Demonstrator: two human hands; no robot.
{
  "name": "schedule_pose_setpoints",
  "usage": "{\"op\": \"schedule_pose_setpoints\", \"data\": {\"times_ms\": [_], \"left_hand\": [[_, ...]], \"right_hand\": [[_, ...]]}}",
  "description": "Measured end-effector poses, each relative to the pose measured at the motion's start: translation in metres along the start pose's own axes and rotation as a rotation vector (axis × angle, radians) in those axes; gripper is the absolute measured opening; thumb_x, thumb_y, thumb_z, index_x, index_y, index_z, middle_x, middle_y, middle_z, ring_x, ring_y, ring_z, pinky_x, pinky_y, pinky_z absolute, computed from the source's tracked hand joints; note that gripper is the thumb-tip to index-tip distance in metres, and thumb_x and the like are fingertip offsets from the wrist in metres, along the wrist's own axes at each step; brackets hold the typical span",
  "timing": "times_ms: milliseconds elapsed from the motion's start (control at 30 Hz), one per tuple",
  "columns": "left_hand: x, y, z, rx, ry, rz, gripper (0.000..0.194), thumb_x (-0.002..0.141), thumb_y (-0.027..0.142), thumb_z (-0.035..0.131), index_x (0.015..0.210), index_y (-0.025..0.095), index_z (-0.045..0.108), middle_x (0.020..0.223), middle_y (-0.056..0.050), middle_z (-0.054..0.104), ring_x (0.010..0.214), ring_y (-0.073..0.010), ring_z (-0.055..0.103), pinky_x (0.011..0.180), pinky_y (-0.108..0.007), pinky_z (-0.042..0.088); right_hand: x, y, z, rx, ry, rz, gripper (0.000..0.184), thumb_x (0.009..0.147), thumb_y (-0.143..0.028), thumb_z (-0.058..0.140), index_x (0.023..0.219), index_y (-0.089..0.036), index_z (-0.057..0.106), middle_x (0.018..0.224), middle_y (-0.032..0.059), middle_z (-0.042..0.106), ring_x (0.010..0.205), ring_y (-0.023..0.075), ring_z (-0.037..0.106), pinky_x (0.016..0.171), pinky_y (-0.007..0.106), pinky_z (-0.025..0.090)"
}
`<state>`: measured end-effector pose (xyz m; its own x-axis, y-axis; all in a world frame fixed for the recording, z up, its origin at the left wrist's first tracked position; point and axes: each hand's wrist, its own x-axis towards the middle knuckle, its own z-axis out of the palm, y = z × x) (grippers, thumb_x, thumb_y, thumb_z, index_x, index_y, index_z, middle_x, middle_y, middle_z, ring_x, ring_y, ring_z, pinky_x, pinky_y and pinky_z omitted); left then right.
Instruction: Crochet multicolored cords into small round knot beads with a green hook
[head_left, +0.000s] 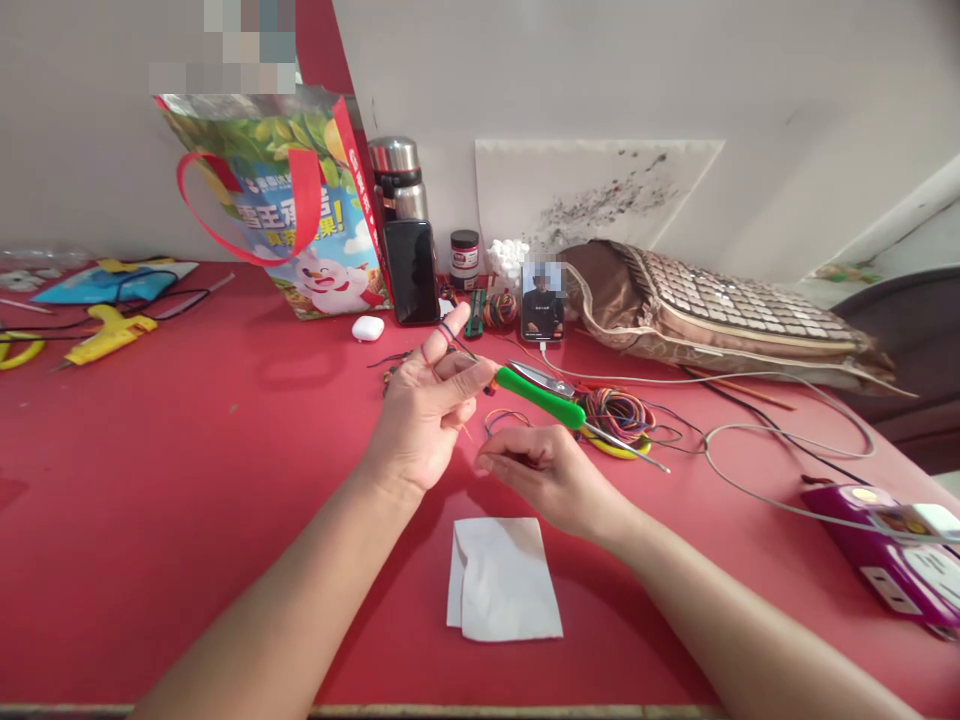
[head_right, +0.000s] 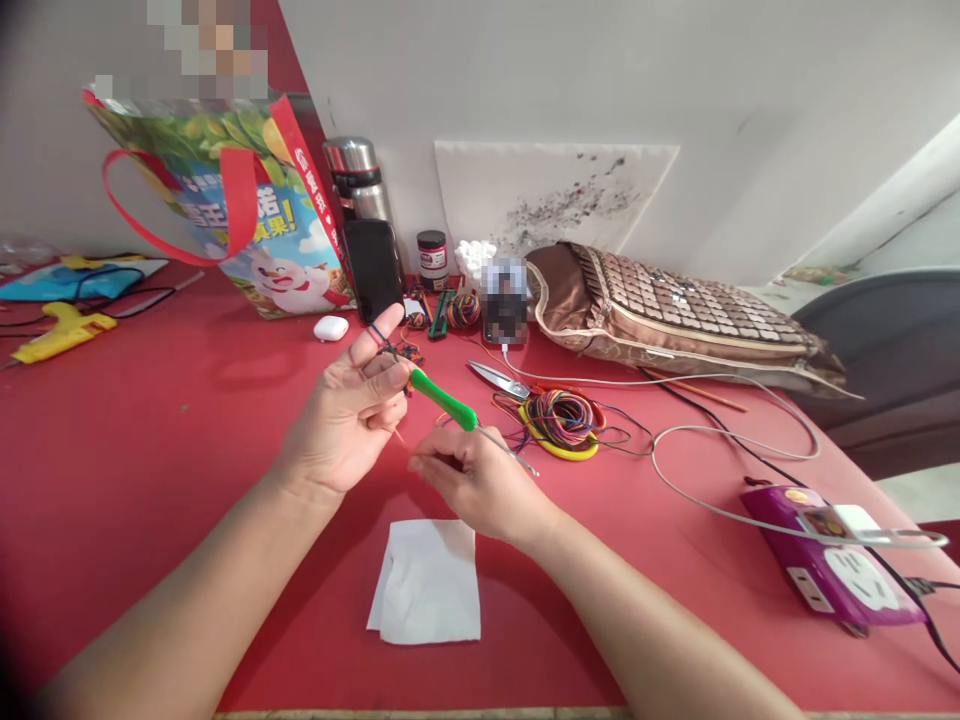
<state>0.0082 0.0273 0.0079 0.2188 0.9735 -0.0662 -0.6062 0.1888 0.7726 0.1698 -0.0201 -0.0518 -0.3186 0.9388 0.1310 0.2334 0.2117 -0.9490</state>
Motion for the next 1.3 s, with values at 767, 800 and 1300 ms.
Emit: {"op": "schedule_pose_setpoints", "data": {"times_ms": [767, 800, 1300], "left_hand": [[0.000, -0.015, -0.004, 0.317, -0.087, 0.032, 0.075, 0.072, 0.022, 0.099, 0.143, 0.024, 0.076, 0.082, 0.002, 0.080, 0.083, -0.0156, 0.071, 0.089, -0.031, 0.058], [0.000, -0.015, -0.004, 0.324, -0.082, 0.036, 0.075, 0.071, 0.023, 0.100, 0.143, 0.025, 0.077, 0.083, 0.002, 0.079, 0.084, -0.0157, 0.071, 0.088, -0.031, 0.058], [0.000, -0.023, -0.005, 0.440, 0.008, 0.113, 0.076, 0.073, 0.019, 0.097, 0.146, 0.026, 0.075, 0.080, 0.003, 0.079, 0.079, -0.0158, 0.065, 0.086, -0.031, 0.055]], "right_hand": [[-0.011, -0.020, -0.008, 0.168, 0.532, -0.272, 0.013, 0.103, -0.031, 0.077, 0.111, -0.024, 0.083, 0.074, -0.0002, 0.077, 0.054, 0.0138, 0.069, 0.053, 0.029, 0.061], [-0.011, -0.020, -0.008, 0.183, 0.533, -0.283, 0.012, 0.103, -0.029, 0.076, 0.111, -0.024, 0.083, 0.076, -0.0003, 0.078, 0.054, 0.0131, 0.069, 0.053, 0.028, 0.061], [-0.011, -0.015, -0.008, 0.082, 0.554, -0.295, 0.015, 0.104, -0.018, 0.071, 0.113, -0.025, 0.081, 0.076, -0.0027, 0.075, 0.054, 0.0102, 0.067, 0.054, 0.024, 0.060]]}}
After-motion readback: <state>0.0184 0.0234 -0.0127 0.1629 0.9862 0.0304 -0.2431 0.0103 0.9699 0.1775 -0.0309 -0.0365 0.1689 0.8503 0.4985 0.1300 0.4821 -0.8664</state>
